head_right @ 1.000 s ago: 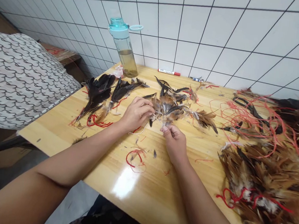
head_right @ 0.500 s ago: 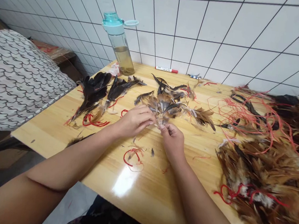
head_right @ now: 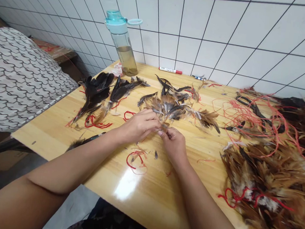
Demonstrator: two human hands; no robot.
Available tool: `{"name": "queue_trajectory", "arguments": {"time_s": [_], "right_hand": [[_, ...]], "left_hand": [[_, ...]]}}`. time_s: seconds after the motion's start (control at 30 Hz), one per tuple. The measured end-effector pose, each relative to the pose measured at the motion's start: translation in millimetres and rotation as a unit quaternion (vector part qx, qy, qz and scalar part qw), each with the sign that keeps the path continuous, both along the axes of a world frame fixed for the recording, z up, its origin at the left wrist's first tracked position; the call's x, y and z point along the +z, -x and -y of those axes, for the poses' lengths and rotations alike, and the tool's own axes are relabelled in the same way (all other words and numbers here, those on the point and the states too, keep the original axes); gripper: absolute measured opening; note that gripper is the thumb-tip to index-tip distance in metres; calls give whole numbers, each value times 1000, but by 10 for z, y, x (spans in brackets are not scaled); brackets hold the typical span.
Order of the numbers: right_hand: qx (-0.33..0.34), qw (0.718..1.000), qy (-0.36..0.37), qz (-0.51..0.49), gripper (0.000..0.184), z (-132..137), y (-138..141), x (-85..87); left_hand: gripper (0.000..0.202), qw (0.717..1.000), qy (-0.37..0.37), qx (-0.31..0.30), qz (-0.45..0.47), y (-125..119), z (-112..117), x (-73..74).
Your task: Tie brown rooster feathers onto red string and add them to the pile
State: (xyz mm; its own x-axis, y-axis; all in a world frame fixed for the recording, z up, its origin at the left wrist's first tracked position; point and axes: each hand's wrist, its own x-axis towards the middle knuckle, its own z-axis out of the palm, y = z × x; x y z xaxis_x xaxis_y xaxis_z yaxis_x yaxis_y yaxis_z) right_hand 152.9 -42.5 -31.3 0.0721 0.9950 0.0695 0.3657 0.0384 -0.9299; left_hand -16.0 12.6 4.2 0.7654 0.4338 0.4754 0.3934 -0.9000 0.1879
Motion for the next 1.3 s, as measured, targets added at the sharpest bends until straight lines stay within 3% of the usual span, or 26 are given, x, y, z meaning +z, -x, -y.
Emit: {"name": "queue_trajectory", "arguments": {"time_s": [0.1, 0.2, 0.27, 0.33, 0.5, 0.7, 1.03, 1.3], "right_hand": [[-22, 999, 12, -43, 23, 11, -7, 18], [-43, 993, 38, -98, 25, 25, -27, 58], [-49, 986, 54, -152, 27, 25, -48, 78], [-56, 973, 62, -215, 27, 14, -69, 82], [-65, 949, 74, -300, 29, -15, -88, 59], [-55, 957, 68, -276, 28, 9, -67, 42], [-42, 977, 55, -203, 28, 37, -46, 74], [-61, 988, 41, -135, 28, 48, -29, 113]], "left_hand": [[17, 998, -5, 33, 60, 14, -10, 21], [21, 980, -24, 142, 138, 99, -90, 52], [18, 965, -25, 210, 152, 180, -174, 47], [15, 962, -11, 238, 132, 250, -256, 9], [19, 983, 14, 176, 54, 256, -342, -153], [20, 987, 3, 159, -2, 135, -347, -252], [9, 988, 72, 126, 53, 168, -257, -69], [12, 989, 117, 79, 39, 154, -227, -29]]}}
